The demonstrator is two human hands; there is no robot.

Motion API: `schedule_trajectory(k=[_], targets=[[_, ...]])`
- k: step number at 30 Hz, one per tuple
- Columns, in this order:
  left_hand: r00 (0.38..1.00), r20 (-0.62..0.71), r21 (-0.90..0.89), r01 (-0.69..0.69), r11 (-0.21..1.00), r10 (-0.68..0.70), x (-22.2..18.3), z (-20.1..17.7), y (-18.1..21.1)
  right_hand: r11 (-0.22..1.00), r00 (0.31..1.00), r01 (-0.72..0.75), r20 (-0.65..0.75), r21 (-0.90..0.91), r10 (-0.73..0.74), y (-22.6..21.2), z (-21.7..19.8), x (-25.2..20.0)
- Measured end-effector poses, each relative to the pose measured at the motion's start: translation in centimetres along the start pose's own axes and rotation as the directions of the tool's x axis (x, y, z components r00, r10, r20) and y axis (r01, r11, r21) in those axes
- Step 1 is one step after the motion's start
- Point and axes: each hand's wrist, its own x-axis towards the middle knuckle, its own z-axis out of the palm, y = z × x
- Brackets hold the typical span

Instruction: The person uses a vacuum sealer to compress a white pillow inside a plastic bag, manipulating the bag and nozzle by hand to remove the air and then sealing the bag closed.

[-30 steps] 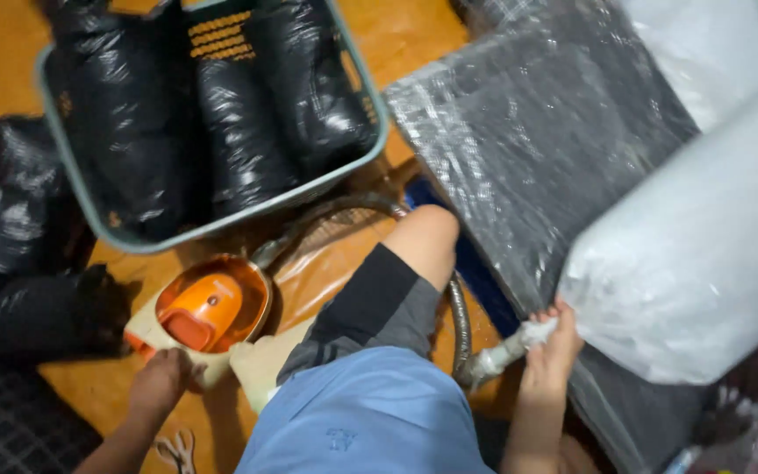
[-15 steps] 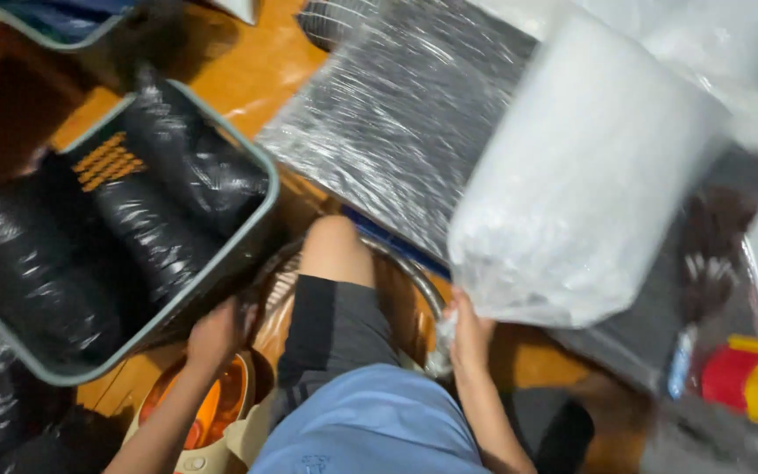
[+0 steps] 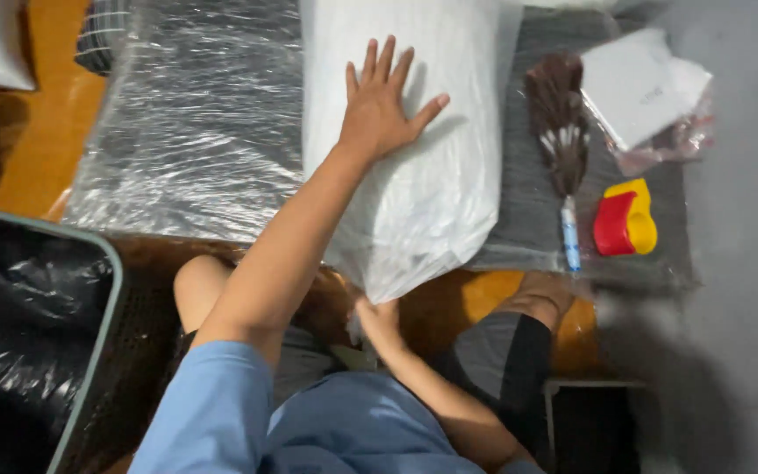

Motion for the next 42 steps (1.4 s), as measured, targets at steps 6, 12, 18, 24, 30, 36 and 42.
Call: schedule_trajectory(k=[6, 12, 18, 24, 30, 36, 42], targets=[[0.987, 0.143, 0.145, 0.057, 0.988, -0.077, -0.6, 2.8, -0.7, 0.989, 0.982, 0.123, 0.156, -0.076, -0.11, 0.5, -1.1, -0.4], [0.999, -0.021, 0.129, 0.043, 0.991, -0.041, -1.4, 3.4, -1.5, 0.988, 0.987, -0.089, 0.122, -0.128, 0.105, -4.0, -0.1, -1.6], [0.999, 0.007, 0.147, 0.043, 0.988, -0.044, -1.6, 4.1, -1.9, 0.999, 0.976, -0.046, 0.212, -0.021, 0.049, -3.0, -0.6, -1.3], [0.995, 0.075, 0.125, 0.06, 0.99, -0.07, -1.7, 3.6, -1.8, 0.996, 0.979, -0.079, 0.191, 0.04, 0.07, -3.0, -0.3, -1.3], [0.995, 0.074, 0.114, 0.059, 0.992, -0.068, -2.0, 3.6, -2.0, 0.996, 0.979, -0.068, 0.199, 0.065, 0.054, -2.2, -0.4, -1.1], [0.992, 0.098, 0.147, 0.061, 0.987, -0.076, -2.2, 4.1, -2.4, 0.995, 0.977, -0.094, 0.19, -0.045, 0.101, -3.1, -0.4, -1.4], [0.984, 0.148, 0.149, 0.082, 0.986, -0.104, -2.2, 4.1, -2.4, 0.997, 0.976, -0.027, 0.218, 0.079, 0.009, -2.2, -0.3, -1.0]])
